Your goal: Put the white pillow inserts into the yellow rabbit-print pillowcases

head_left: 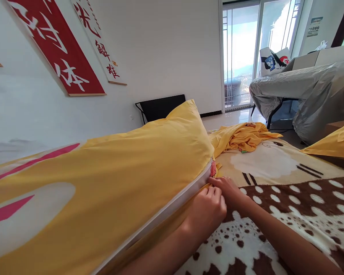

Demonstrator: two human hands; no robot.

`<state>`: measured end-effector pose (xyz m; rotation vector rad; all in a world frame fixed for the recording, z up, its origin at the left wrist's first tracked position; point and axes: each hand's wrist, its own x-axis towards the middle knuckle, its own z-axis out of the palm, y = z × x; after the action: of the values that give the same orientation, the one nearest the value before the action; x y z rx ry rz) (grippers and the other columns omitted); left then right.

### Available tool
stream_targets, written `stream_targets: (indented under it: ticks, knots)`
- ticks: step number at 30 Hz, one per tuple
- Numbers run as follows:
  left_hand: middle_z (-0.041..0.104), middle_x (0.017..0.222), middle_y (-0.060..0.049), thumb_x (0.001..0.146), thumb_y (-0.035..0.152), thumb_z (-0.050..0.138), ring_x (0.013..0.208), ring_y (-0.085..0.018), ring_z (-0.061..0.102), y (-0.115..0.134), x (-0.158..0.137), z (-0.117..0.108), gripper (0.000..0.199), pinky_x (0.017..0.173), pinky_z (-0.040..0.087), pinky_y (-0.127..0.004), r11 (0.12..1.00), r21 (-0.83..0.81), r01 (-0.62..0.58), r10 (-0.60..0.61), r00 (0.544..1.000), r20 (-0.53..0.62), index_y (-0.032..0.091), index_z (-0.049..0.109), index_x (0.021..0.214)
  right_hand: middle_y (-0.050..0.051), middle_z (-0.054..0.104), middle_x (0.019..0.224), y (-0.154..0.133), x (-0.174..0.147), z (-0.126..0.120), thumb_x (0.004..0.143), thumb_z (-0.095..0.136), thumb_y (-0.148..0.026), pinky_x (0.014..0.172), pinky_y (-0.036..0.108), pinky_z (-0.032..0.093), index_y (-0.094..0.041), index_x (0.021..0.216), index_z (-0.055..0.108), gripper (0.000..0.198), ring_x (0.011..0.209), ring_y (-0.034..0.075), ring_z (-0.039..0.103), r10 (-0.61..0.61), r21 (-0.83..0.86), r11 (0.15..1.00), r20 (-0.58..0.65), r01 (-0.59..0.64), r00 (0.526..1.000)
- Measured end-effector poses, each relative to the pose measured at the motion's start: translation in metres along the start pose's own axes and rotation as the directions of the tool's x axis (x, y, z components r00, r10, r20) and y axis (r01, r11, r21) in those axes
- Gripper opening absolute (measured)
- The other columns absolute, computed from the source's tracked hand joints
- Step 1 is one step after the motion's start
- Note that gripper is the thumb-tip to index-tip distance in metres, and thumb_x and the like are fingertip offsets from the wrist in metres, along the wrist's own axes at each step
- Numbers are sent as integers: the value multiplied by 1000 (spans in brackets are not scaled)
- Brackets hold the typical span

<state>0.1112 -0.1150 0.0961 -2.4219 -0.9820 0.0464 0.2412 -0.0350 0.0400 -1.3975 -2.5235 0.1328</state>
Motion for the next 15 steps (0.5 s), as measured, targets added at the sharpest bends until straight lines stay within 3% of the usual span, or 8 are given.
stream_targets:
  ticks: [2,4,7,9,11,15]
  knots:
    - [66,92,-17,84,9,44,79,-24,64,-8,40,8,24,59,50,-32,1000,-14,17,-15,994,106,8,69,87,10,68,84,7,1,-1,84,48,-21,62,27,33,-16,90,63,17,76,20,62,23,-9,1000,18,-23,1000]
    - [66,96,-16,85,8,45,80,-22,64,-23,59,14,24,61,50,-31,999,-42,1,7,980,199,8,68,91,12,68,85,14,2,-1,83,48,-21,62,28,34,-15,86,64,18,77,21,62,29,-4,1000,21,-29,999]
    - [67,100,-12,86,11,45,93,-22,62,-47,58,22,24,80,50,-34,990,-68,-120,134,955,264,11,68,91,12,69,85,19,4,0,82,46,-21,62,28,35,-16,87,65,19,77,22,63,-8,-3,1000,32,8,999]
    - [64,113,-13,88,14,42,112,-24,54,-56,56,32,28,96,42,-38,976,-49,-213,218,930,296,10,68,98,12,69,85,19,5,0,80,47,-19,62,28,36,-16,87,65,19,77,23,64,-21,0,1000,40,21,999]
    - [58,126,-17,85,12,39,123,-25,45,-57,63,46,35,103,35,-39,969,-21,-246,239,913,330,8,65,108,13,68,85,18,5,-1,77,49,-16,64,29,37,-15,88,64,19,78,24,64,-16,7,1000,31,15,999]
    - [63,117,-14,70,6,31,112,-24,54,-46,94,81,50,84,45,-40,984,-67,-163,176,924,340,11,69,102,12,68,85,19,3,-7,75,49,-13,67,30,38,-17,87,64,19,80,25,64,-29,-17,999,8,29,1000]
